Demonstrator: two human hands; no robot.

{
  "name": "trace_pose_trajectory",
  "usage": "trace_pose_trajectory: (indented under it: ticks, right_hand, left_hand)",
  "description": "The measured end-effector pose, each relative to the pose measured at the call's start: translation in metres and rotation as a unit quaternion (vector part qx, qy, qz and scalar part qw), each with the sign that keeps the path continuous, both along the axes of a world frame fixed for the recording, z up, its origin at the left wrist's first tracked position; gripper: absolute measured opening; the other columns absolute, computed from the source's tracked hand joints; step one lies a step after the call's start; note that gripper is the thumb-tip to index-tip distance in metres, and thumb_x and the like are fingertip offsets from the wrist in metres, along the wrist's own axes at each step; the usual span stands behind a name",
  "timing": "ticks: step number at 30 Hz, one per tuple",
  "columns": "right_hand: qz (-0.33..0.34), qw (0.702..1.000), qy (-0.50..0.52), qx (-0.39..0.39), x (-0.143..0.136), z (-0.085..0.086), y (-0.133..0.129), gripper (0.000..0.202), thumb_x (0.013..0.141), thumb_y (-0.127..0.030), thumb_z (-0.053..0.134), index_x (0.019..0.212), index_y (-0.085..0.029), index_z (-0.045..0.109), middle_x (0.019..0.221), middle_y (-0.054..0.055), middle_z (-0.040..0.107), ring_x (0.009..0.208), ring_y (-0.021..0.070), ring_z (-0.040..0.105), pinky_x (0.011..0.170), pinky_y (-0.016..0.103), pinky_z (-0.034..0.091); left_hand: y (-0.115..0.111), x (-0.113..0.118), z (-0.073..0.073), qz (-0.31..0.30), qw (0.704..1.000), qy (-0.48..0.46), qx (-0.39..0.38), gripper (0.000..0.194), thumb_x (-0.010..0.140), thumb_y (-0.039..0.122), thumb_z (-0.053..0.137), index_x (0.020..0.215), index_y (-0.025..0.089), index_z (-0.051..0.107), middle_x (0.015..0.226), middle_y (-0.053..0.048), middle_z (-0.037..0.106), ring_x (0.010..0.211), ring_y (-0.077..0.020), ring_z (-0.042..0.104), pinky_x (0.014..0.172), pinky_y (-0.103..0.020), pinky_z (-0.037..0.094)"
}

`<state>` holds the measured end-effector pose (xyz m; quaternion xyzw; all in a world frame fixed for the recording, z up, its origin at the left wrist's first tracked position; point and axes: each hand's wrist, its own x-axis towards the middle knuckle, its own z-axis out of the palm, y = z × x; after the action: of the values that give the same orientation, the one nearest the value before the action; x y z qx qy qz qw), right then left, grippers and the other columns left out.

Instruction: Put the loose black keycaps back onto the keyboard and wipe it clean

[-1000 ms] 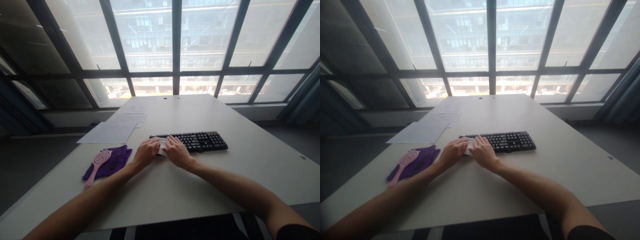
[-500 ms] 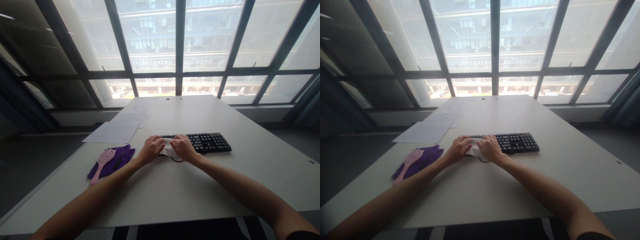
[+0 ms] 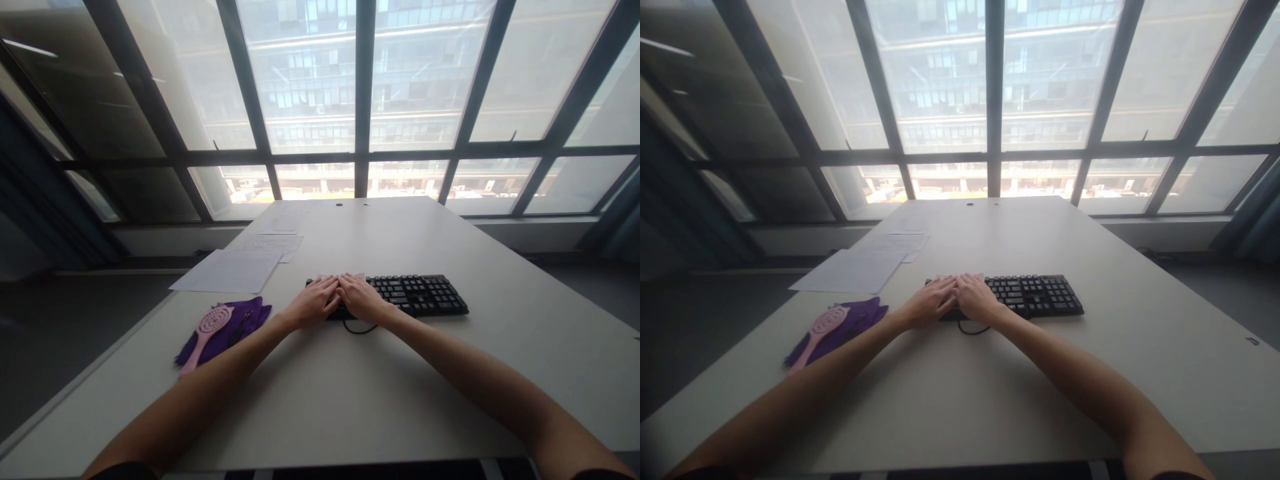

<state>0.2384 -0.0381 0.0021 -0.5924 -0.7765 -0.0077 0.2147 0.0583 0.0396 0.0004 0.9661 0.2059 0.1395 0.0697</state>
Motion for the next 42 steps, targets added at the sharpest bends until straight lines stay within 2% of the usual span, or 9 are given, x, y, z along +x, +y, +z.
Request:
trace_pose_trajectory:
  ticks: [6, 9, 17, 21, 24, 27, 30, 36, 42]
  right_hand:
    - [0.004, 1.000, -0.006, -0.023, 0.000, -0.001, 0.002, 0.056, 0.108, -0.043, 0.038, 0.145, -0.003, 0.052, 0.148, 0.024, 0.054, 0.144, 0.0298, 0.045, 0.121, 0.044, 0.031]
    - [0.005, 1.000, -0.009, -0.022, 0.000, 0.000, 0.002, 0.058, 0.107, -0.045, 0.038, 0.145, -0.004, 0.052, 0.148, 0.024, 0.054, 0.143, 0.0297, 0.046, 0.120, 0.045, 0.033]
    - [-0.031, 0.999, -0.009, -0.025, -0.005, -0.003, 0.001, 0.060, 0.107, -0.050, 0.035, 0.147, -0.008, 0.051, 0.150, 0.022, 0.052, 0.145, 0.0288, 0.043, 0.121, 0.045, 0.031]
    - [-0.028, 0.999, -0.011, -0.021, -0.006, -0.002, -0.005, 0.061, 0.106, -0.051, 0.037, 0.148, -0.008, 0.050, 0.152, 0.021, 0.050, 0.147, 0.0287, 0.041, 0.121, 0.044, 0.031]
    - [-0.018, 1.000, -0.013, -0.018, -0.007, -0.001, -0.010, 0.062, 0.106, -0.050, 0.037, 0.148, -0.007, 0.050, 0.151, 0.022, 0.050, 0.146, 0.0289, 0.041, 0.121, 0.046, 0.031]
    - [-0.016, 1.000, -0.014, -0.023, -0.009, -0.002, -0.015, 0.065, 0.106, -0.052, 0.038, 0.150, -0.004, 0.047, 0.154, 0.024, 0.047, 0.148, 0.0293, 0.039, 0.122, 0.046, 0.030]
    - [-0.014, 0.999, -0.018, -0.030, -0.010, -0.004, -0.020, 0.071, 0.105, -0.054, 0.037, 0.151, 0.000, 0.044, 0.155, 0.026, 0.043, 0.150, 0.0300, 0.036, 0.124, 0.044, 0.027]
    - [-0.008, 0.999, -0.013, -0.034, -0.010, -0.008, -0.030, 0.082, 0.103, -0.061, 0.037, 0.154, 0.004, 0.036, 0.159, 0.027, 0.035, 0.152, 0.0327, 0.029, 0.126, 0.045, 0.023]
    - [-0.008, 1.000, -0.005, -0.030, -0.012, -0.010, -0.040, 0.082, 0.102, -0.061, 0.037, 0.154, 0.002, 0.037, 0.161, 0.026, 0.032, 0.153, 0.0322, 0.027, 0.126, 0.046, 0.021]
  left_hand:
    - [-0.001, -0.004, 0.002, -0.016, 1.000, -0.002, 0.012, 0.066, 0.095, 0.053, 0.058, 0.151, 0.019, 0.045, 0.158, -0.015, 0.044, 0.149, -0.0309, 0.038, 0.125, -0.052, 0.028]
    - [-0.003, -0.006, 0.004, -0.030, 0.999, 0.003, 0.026, 0.068, 0.089, 0.057, 0.067, 0.145, 0.020, 0.052, 0.159, -0.016, 0.042, 0.149, -0.0337, 0.037, 0.123, -0.056, 0.029]
    - [-0.004, -0.005, 0.005, -0.036, 0.999, -0.014, 0.035, 0.060, 0.085, 0.053, 0.074, 0.135, 0.021, 0.061, 0.155, -0.016, 0.048, 0.146, -0.0328, 0.043, 0.121, -0.055, 0.034]
    - [-0.009, -0.005, 0.008, -0.048, 0.998, -0.024, 0.038, 0.055, 0.087, 0.051, 0.073, 0.134, 0.024, 0.061, 0.155, -0.013, 0.049, 0.146, -0.0310, 0.044, 0.121, -0.052, 0.035]
    - [-0.012, -0.005, 0.008, -0.047, 0.998, -0.020, 0.040, 0.060, 0.090, 0.052, 0.070, 0.141, 0.023, 0.056, 0.155, -0.014, 0.049, 0.145, -0.0300, 0.045, 0.121, -0.051, 0.036]
    - [-0.013, -0.006, 0.001, -0.034, 0.998, -0.029, 0.047, 0.069, 0.091, 0.051, 0.068, 0.149, 0.019, 0.047, 0.153, -0.017, 0.050, 0.143, -0.0299, 0.047, 0.121, -0.049, 0.037]
    - [-0.014, -0.005, -0.008, -0.020, 0.998, -0.032, 0.058, 0.069, 0.094, 0.047, 0.065, 0.152, 0.017, 0.043, 0.153, -0.019, 0.050, 0.144, -0.0302, 0.047, 0.121, -0.049, 0.038]
    - [-0.019, -0.004, -0.017, -0.011, 0.995, 0.013, 0.099, 0.057, 0.102, 0.033, 0.049, 0.151, 0.006, 0.041, 0.157, -0.024, 0.041, 0.149, -0.0307, 0.038, 0.123, -0.047, 0.033]
    - [-0.027, -0.002, -0.018, -0.004, 0.991, 0.027, 0.129, 0.054, 0.097, 0.015, 0.044, 0.151, 0.007, 0.040, 0.157, -0.023, 0.043, 0.149, -0.0290, 0.038, 0.123, -0.046, 0.033]
